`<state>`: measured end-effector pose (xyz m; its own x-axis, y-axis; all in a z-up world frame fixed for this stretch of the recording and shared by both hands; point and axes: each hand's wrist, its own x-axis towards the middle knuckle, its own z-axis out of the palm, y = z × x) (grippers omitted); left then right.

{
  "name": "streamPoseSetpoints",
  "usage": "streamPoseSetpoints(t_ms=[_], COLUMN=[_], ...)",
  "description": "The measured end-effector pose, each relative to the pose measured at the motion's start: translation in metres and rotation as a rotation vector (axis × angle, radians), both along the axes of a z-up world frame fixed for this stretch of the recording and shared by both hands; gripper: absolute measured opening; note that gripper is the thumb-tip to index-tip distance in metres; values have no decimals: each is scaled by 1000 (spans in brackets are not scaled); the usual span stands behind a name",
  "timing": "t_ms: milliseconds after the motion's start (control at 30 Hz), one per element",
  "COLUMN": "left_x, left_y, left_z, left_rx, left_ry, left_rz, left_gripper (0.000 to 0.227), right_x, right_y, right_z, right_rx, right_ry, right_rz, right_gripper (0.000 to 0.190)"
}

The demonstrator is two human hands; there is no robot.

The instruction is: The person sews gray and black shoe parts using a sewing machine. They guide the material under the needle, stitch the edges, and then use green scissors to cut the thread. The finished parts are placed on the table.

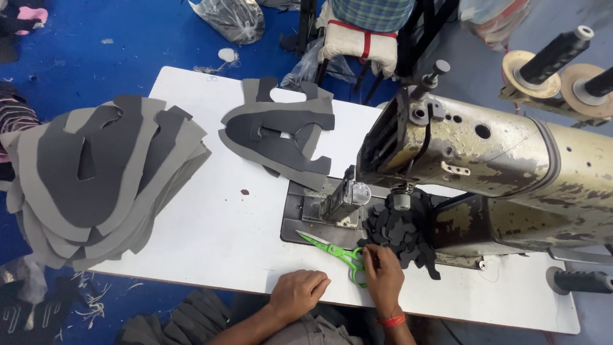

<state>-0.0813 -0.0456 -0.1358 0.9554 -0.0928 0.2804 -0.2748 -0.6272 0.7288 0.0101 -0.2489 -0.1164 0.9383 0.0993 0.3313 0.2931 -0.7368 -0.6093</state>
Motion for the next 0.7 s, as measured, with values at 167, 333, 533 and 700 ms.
streamPoseSetpoints(t_ms=[167,333,533,700], left_x=[0,0,0,0], left_y=[1,0,0,0], left_z=[-2,0,0,-5], left_rx=[-2,28,39,51], left_ry=[-23,-44,-52,-59], left_rz=[-8,10,-10,-11], left_gripper=[15,15,15,14], right_x=[8,10,13,15], right_y=[3,0,1,-1], right_z=[-3,-7,-7,-11], right_rx=[5,-1,65,47], right_ry=[-65,22,79,69], right_rz=[-13,-57,-109,-104], right_gripper=[11,12,15,16])
